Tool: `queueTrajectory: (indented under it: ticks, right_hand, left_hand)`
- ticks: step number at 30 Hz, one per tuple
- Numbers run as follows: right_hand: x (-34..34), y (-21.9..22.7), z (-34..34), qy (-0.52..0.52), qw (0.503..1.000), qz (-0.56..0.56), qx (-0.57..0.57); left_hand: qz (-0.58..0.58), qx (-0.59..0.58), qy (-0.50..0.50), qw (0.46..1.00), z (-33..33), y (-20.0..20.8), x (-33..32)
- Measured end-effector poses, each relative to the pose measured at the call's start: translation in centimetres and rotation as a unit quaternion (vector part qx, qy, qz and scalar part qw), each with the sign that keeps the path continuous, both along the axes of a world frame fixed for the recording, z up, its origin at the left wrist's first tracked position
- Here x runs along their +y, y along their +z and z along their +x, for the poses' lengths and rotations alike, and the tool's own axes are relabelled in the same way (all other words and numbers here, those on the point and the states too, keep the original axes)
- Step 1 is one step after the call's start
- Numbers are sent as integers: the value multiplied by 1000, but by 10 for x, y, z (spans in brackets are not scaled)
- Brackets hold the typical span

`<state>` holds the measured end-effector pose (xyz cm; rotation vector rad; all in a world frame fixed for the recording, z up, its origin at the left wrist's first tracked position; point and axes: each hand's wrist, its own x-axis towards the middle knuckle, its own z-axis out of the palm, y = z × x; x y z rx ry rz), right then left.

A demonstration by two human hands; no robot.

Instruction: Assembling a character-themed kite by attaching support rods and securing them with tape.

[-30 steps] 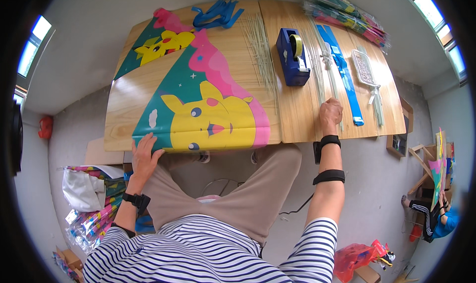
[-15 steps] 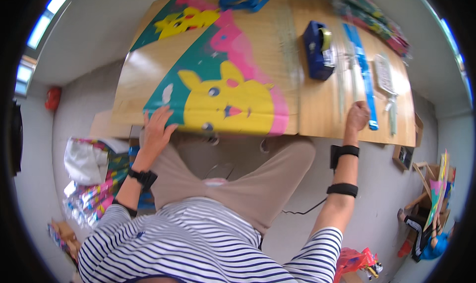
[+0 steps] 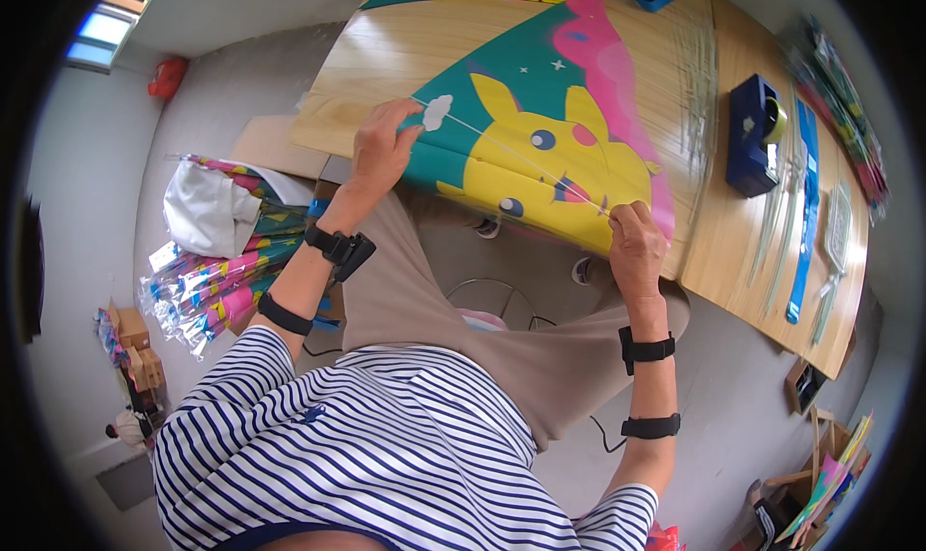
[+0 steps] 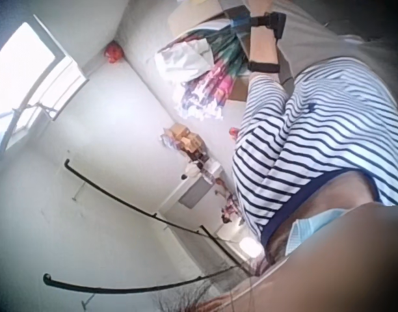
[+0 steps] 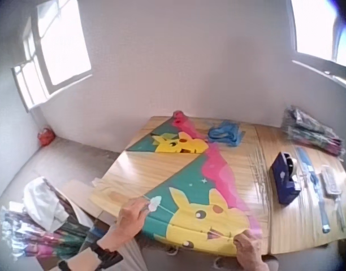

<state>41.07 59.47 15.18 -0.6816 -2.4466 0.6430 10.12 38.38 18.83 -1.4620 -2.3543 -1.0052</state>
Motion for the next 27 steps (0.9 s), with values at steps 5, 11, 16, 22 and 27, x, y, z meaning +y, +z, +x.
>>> queueTrajectory:
  ticks: [5, 11, 16, 22, 27]
  right_hand:
    - [-2, -8, -13, 14, 999, 28, -25]
    - [-2, -3, -24, 36, 999, 12, -36]
    - [-8, 2, -36, 45, 999, -2, -23]
    - [-5, 0, -22, 15, 999, -22, -33]
    - [-1, -10, -21, -11, 1000, -6, -26]
  left_hand:
    - [-20, 27, -17, 999, 10, -16, -6]
    - [-57, -11, -96, 994, 34, -31, 16]
    - [-59, 3, -146, 988, 35, -39, 32]
    - [-83, 47, -123, 988, 39, -44, 40]
    - [-61, -3, -136, 989, 35, -46, 36]
